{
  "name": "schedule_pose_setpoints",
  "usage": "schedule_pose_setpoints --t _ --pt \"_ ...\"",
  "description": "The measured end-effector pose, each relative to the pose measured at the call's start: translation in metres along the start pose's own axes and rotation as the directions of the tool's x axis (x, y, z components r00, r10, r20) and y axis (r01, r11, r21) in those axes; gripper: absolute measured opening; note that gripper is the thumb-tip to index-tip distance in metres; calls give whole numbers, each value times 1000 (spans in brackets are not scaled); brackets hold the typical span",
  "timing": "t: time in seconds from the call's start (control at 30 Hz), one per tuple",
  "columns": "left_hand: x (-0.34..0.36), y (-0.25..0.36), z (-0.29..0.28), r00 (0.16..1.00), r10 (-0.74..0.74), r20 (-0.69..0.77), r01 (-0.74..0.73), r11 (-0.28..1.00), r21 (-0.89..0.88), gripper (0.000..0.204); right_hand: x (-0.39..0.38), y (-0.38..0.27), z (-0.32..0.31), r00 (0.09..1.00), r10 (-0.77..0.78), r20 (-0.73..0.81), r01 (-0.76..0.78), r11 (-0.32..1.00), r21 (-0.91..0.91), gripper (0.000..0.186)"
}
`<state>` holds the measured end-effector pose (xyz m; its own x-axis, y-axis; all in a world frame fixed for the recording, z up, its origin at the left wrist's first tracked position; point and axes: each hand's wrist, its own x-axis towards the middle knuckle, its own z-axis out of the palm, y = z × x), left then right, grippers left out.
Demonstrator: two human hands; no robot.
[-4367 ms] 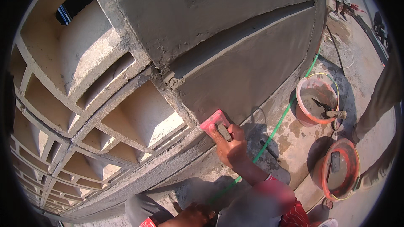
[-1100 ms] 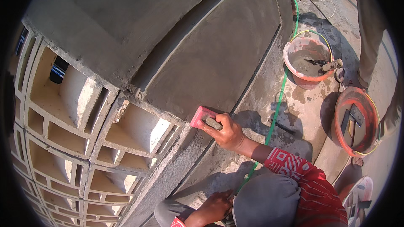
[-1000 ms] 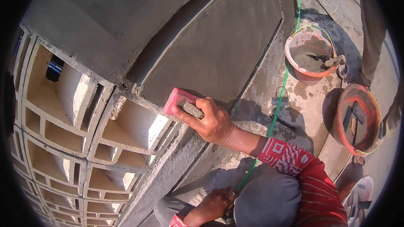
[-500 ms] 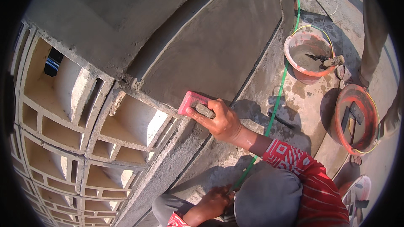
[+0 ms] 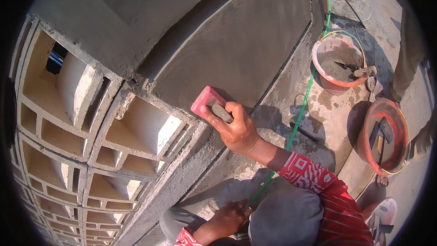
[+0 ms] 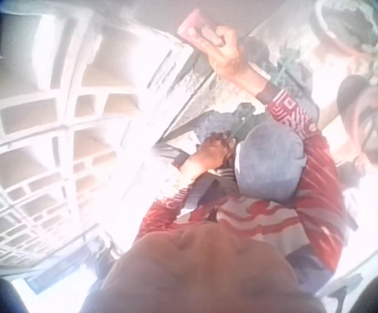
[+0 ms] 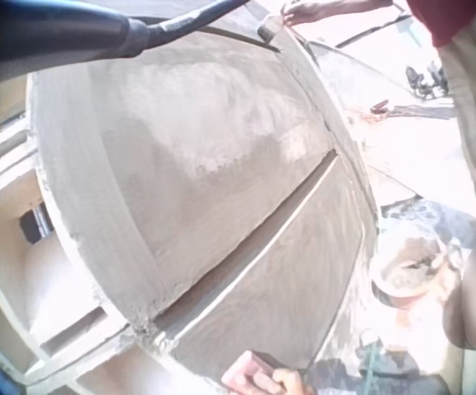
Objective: The person uses a pink sponge to smooth and finish a wet concrete surface on a wall. They repeatedly rub the sponge against the wall to create a uniform texture. Another person is visible nearby, also working on the wall with a brush.
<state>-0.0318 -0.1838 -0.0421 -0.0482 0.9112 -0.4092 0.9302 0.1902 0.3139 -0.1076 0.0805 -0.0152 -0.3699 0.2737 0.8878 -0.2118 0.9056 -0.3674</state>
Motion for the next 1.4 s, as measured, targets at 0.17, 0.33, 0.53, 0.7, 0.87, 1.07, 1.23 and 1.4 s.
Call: schedule_pose_setpoints --t 0.17,0.33,0.53,0.7,0.87,1.07,1.23,1.4 --pt "2 3 -7 998 -59 5 59 998 -21 48 -22 15 0 999 -31 10 32 994 -106 74" --pt "-1 2 -12 997 4 -83 -2 1000 23 45 -12 6 0 999 -1 33 3 997 -79 76" --pt "-3 2 -9 997 2 -75 -1 1000 19 48 -10 9 4 1000 -10 6 11 996 -89 70" --pt "3 -4 -16 991 -10 135 12 1000 -16 45 -43 12 -13 964 -171 203 192 977 -93 66" --pt "-3 9 -28 998 -12 -54 13 1000 15 48 -97 43 -95 933 127 337 -97 990 -105 52" --pt "-3 19 -46 993 -110 38 112 992 -65 52 -96 73 -246 587 786 193 -789 609 -79 31" --pt "-1 17 -41 985 -145 98 151 987 -54 51 -17 186 -280 71 953 294 -997 59 47 28" --pt "13 -1 -27 993 -101 62 110 981 -160 52 -22 453 -253 97 854 511 -95 519 -849 20"
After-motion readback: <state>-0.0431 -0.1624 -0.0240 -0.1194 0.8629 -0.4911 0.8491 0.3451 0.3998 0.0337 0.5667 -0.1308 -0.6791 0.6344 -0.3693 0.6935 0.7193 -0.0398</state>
